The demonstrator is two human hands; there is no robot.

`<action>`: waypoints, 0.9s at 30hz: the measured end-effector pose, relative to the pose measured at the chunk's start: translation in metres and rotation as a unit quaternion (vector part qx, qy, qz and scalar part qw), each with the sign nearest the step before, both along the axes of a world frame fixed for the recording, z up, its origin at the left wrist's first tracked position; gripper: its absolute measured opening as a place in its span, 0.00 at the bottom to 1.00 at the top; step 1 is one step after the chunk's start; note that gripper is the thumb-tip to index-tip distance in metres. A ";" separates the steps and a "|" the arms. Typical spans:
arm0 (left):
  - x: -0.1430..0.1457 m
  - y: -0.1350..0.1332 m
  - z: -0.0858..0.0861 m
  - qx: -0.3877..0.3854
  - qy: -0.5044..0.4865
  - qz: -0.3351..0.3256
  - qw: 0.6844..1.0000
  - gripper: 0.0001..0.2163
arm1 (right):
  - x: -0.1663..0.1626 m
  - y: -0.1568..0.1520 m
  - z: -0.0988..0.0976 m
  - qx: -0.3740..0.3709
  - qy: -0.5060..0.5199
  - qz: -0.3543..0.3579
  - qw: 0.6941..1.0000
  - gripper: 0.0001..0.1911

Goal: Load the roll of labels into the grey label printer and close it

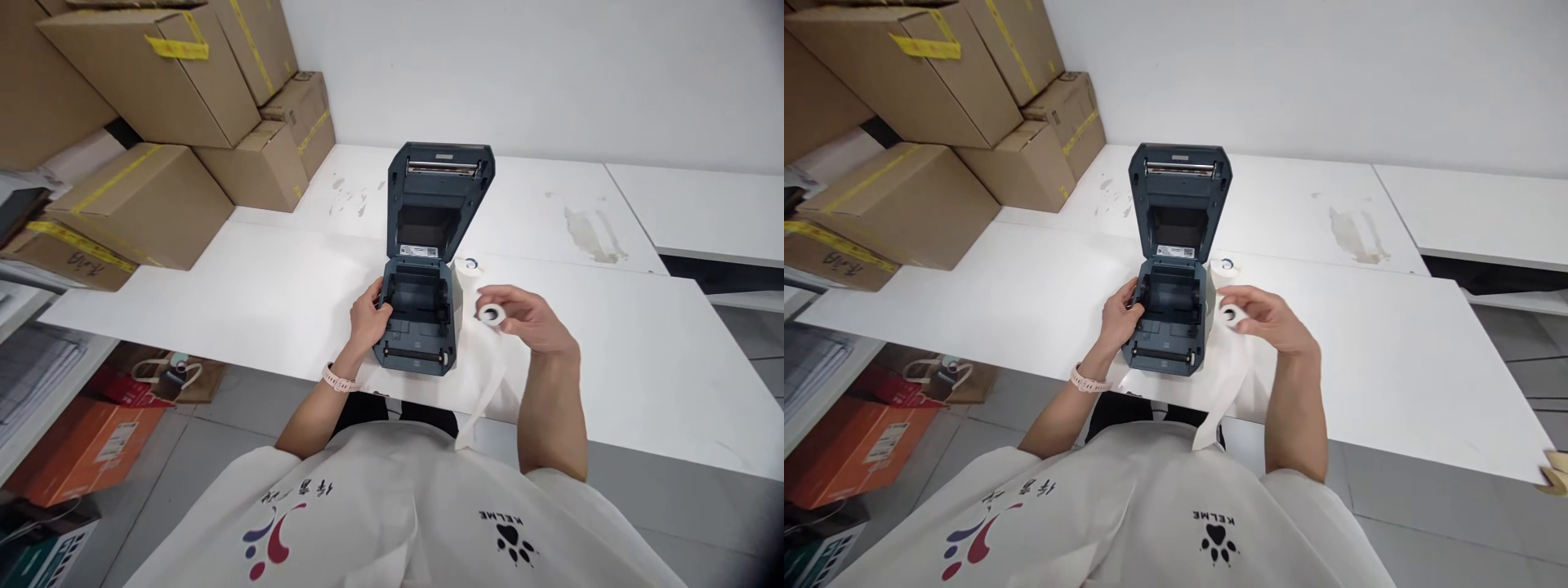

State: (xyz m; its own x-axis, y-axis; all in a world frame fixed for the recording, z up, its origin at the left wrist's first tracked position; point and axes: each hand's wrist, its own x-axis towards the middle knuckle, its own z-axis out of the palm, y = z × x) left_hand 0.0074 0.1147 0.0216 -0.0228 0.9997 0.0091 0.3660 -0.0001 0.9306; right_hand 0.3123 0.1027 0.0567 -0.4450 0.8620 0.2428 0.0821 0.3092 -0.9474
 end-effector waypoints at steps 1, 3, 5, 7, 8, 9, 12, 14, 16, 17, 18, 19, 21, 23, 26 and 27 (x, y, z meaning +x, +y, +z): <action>0.000 0.000 0.000 0.003 -0.003 0.000 1.000 0.32 | 0.012 -0.002 -0.013 -0.015 0.033 -0.064 0.997 0.31; 0.001 -0.001 0.000 0.007 -0.007 0.004 1.000 0.32 | 0.025 -0.004 -0.038 -0.059 0.069 -0.174 0.980 0.32; 0.001 0.000 -0.001 0.005 -0.007 0.010 1.000 0.32 | 0.028 -0.003 -0.057 -0.116 0.074 -0.235 0.962 0.29; 0.001 0.001 -0.002 0.001 -0.009 0.011 1.000 0.33 | 0.025 -0.001 -0.067 -0.160 0.063 -0.244 0.954 0.25; 0.001 0.001 -0.003 -0.001 -0.011 0.013 1.000 0.33 | 0.023 0.000 -0.070 -0.172 0.060 -0.242 0.953 0.24; 0.002 0.002 -0.004 -0.003 -0.015 0.014 1.000 0.33 | 0.022 0.001 -0.072 -0.178 0.060 -0.238 0.953 0.24; 0.002 0.004 -0.007 -0.004 -0.027 0.023 0.999 0.34 | 0.020 0.006 -0.075 -0.167 0.066 -0.221 0.959 0.25; 0.003 0.005 -0.010 -0.003 -0.036 0.027 0.999 0.34 | 0.020 0.011 -0.079 -0.141 0.063 -0.208 0.966 0.25; 0.002 0.005 -0.012 -0.003 -0.045 0.030 0.999 0.34 | 0.019 0.016 -0.082 -0.111 0.044 -0.197 0.973 0.24; 0.002 0.006 -0.013 -0.003 -0.050 0.031 0.998 0.34 | 0.019 0.018 -0.083 -0.099 0.028 -0.192 0.976 0.23; 0.002 0.006 -0.014 -0.001 -0.053 0.032 0.998 0.34 | 0.018 0.019 -0.084 -0.088 0.008 -0.189 0.978 0.22; 0.002 0.006 -0.015 0.002 -0.056 0.032 0.998 0.34 | 0.018 0.020 -0.083 -0.080 -0.013 -0.186 0.979 0.22; 0.001 0.006 -0.016 0.008 -0.058 0.033 0.998 0.34 | 0.019 0.020 -0.080 -0.072 -0.051 -0.175 0.981 0.22; 0.001 0.005 -0.016 0.012 -0.058 0.032 0.998 0.34 | 0.022 0.021 -0.074 -0.069 -0.059 -0.161 0.983 0.24; 0.001 0.006 -0.016 0.012 -0.057 0.033 0.998 0.34 | 0.029 0.035 -0.065 -0.049 -0.027 -0.208 0.977 0.28; 0.001 0.006 -0.016 0.012 -0.057 0.033 0.998 0.34 | 0.031 0.043 -0.063 -0.043 -0.027 -0.233 0.971 0.31</action>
State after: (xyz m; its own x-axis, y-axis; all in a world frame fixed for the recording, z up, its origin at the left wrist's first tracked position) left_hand 0.0089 0.1204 0.0059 -0.0916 0.9954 0.0270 0.2583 -0.0024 0.9661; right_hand 0.3437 0.1461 -0.0063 -0.0121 0.9889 0.1482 0.2448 0.1466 -0.9584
